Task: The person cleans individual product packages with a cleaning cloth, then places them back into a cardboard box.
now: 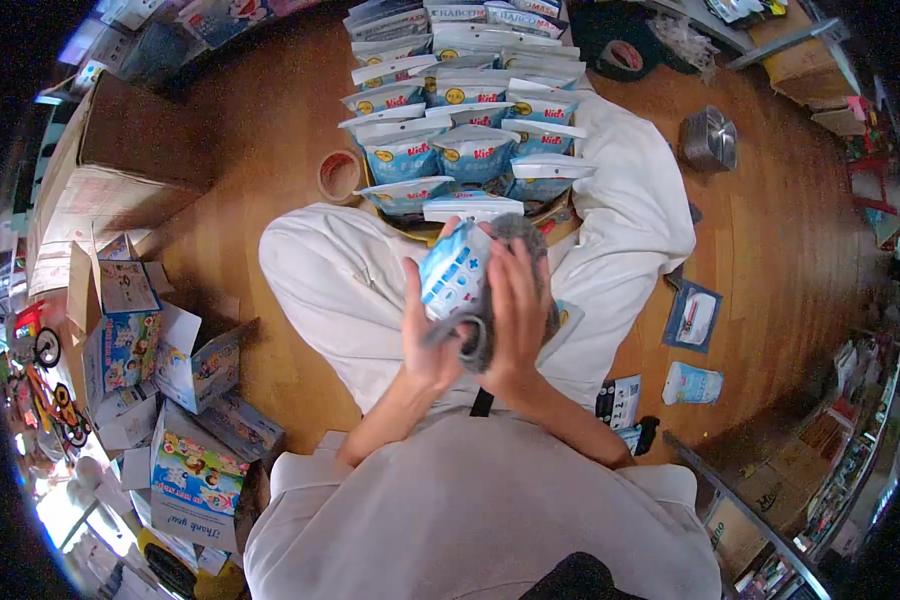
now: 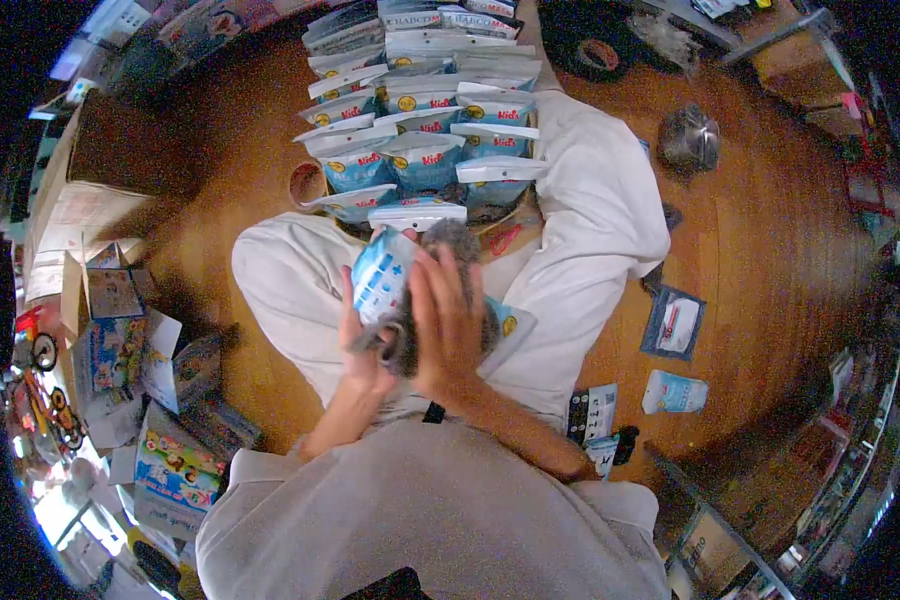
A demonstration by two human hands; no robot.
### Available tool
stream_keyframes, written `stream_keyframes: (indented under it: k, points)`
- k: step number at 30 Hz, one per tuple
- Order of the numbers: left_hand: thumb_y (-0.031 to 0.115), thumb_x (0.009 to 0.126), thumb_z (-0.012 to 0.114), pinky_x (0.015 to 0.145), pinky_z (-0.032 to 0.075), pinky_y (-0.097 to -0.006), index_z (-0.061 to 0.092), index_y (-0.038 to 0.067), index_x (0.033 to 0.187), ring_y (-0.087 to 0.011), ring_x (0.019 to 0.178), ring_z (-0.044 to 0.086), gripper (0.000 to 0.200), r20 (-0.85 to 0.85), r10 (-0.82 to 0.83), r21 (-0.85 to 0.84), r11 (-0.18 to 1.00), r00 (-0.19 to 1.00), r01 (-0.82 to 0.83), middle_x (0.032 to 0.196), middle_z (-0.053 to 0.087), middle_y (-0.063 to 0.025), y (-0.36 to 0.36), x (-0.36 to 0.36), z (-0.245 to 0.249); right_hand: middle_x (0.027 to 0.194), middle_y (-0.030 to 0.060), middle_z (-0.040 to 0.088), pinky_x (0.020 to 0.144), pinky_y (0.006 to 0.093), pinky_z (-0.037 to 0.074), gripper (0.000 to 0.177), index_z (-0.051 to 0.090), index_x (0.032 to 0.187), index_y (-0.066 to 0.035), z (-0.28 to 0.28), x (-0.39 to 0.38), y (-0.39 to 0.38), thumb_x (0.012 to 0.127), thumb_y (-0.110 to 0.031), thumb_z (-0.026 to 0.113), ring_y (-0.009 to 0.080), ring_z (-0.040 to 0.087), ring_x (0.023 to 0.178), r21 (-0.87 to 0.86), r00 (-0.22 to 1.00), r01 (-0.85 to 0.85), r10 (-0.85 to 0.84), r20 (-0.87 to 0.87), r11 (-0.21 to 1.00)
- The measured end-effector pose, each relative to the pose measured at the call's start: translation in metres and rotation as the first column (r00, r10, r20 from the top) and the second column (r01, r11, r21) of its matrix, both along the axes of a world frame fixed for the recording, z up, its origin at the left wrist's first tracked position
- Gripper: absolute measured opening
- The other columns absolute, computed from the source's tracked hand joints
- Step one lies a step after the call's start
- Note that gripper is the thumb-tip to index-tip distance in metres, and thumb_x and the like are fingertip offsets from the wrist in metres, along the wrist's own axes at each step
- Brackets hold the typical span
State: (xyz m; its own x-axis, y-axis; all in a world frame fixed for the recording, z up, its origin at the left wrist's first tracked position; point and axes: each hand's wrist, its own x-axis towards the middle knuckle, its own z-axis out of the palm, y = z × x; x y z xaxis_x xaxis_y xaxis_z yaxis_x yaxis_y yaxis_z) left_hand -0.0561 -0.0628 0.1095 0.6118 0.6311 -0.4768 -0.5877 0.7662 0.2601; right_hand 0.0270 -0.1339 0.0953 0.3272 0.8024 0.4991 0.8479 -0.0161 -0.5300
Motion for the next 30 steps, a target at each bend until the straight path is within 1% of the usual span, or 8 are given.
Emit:
stream_keyframes:
  k: [2, 3, 6, 11, 15, 19, 27, 30]
  points:
    - [0.051, 0.099, 0.024, 0.108, 0.032, -0.041, 0.032, 0.01, 0.143, -0.029, 0.127, 0.043, 0.061, 0.109, 0.101, -0.067, 0.993, 0.989, -0.094, 0.139, 0.044, -0.0131, -0.008, -0.003, -0.019, 0.141, 0.022, 0.038, 0.107, 0.0563, 0.024, 0.049, 0.036, 0.135, 0.006, 0.015, -0.005, 0.012, 0.091, -0.016, 0.043, 0.037, 0.038, 0.132, -0.064, 0.997, -0.002, 0.007, 0.077, 0.998]
    - [0.045, 0.1, 0.027, 0.109, 0.032, -0.0389, 0.035, 0.008, 0.141, -0.027, 0.128, 0.043, 0.056, 0.464, 0.03, -0.04, 0.999, 0.885, -0.013, 0.14, 0.044, -0.0134, -0.002, -0.016, -0.035, 0.14, 0.0221, 0.04, 0.107, 0.0548, 0.026, 0.046, 0.039, 0.134, 0.006, 0.024, -0.007, 0.015, 0.092, -0.014, 0.041, 0.0363, 0.04, 0.13, -0.085, 0.997, -0.028, 0.033, 0.068, 0.996]
    - [0.038, 0.101, 0.029, 0.11, 0.03, -0.0405, 0.038, 0.009, 0.14, -0.0256, 0.13, 0.04, 0.05, 0.361, -0.029, 0.295, 0.952, 0.932, -0.085, 0.14, 0.043, -0.0134, 0.03, -0.023, -0.027, 0.139, 0.0227, 0.041, 0.107, 0.0554, 0.026, 0.045, 0.041, 0.133, 0.006, 0.009, -0.01, -0.004, 0.092, -0.011, 0.039, 0.0365, 0.041, 0.13, -0.146, 0.988, 0.009, 0.014, 0.156, 0.989]
    - [0.024, 0.101, 0.029, 0.108, 0.032, -0.0454, 0.046, 0.011, 0.134, -0.0245, 0.129, 0.042, 0.04, 0.384, 0.122, 0.003, 0.991, 0.915, -0.133, 0.134, 0.051, -0.0044, 0.035, -0.034, -0.032, 0.134, 0.0208, 0.042, 0.106, 0.0637, 0.019, 0.076, 0.039, 0.134, 0.002, -0.011, 0.024, -0.038, 0.079, -0.045, 0.064, 0.0367, 0.041, 0.128, -0.065, 0.999, -0.04, 0.041, 0.024, 0.997]
    - [0.026, 0.101, 0.03, 0.104, 0.037, -0.0452, 0.053, 0.009, 0.122, -0.0251, 0.122, 0.049, 0.036, 0.549, 0.117, -0.01, 0.991, 0.827, -0.133, 0.121, 0.058, -0.0043, 0.032, -0.025, -0.022, 0.123, 0.0177, 0.045, 0.105, 0.0591, 0.023, 0.09, 0.037, 0.135, -0.002, 0.029, 0.042, -0.017, 0.059, -0.024, 0.08, 0.0347, 0.042, 0.124, -0.292, 0.988, -0.146, 0.154, 0.002, 0.945]
    - [0.033, 0.101, 0.029, 0.103, 0.038, -0.045, 0.049, 0.005, 0.127, -0.0276, 0.122, 0.049, 0.043, 0.137, 0.139, 0.138, 0.978, 0.981, -0.158, 0.124, 0.056, -0.0066, 0.034, -0.033, -0.014, 0.109, 0.0167, 0.048, 0.085, 0.0449, 0.037, 0.086, 0.041, 0.128, 0.0, 0.003, 0.036, -0.002, 0.054, -0.019, 0.079, 0.033, 0.05, 0.101, -0.235, 0.992, -0.126, 0.118, -0.048, 0.964]
    - [0.054, 0.098, 0.028, 0.106, 0.033, -0.0466, 0.039, 0.0, 0.135, -0.0299, 0.125, 0.046, 0.066, -0.168, 0.127, 0.142, 0.984, 0.978, -0.103, 0.137, 0.046, -0.0148, 0.035, -0.016, 0.006, 0.084, 0.0131, 0.051, 0.073, 0.0449, 0.037, 0.071, 0.047, 0.116, 0.003, 0.007, 0.051, -0.016, 0.059, -0.028, 0.076, 0.0323, 0.051, 0.077, -0.136, 0.99, -0.135, 0.13, -0.048, 0.982]
    - [0.067, 0.091, 0.028, 0.106, 0.032, -0.0475, 0.033, -0.003, 0.139, -0.0329, 0.126, 0.044, 0.084, 0.172, -0.082, 0.153, 0.987, 0.982, 0.055, 0.141, 0.041, -0.0175, 0.042, -0.021, 0.013, 0.088, 0.0104, 0.054, 0.073, 0.0445, 0.038, 0.054, 0.052, 0.113, -0.003, 0.012, 0.075, -0.018, 0.068, -0.026, 0.071, 0.0271, 0.053, 0.081, -0.107, 0.988, -0.069, 0.083, 0.131, 0.992]
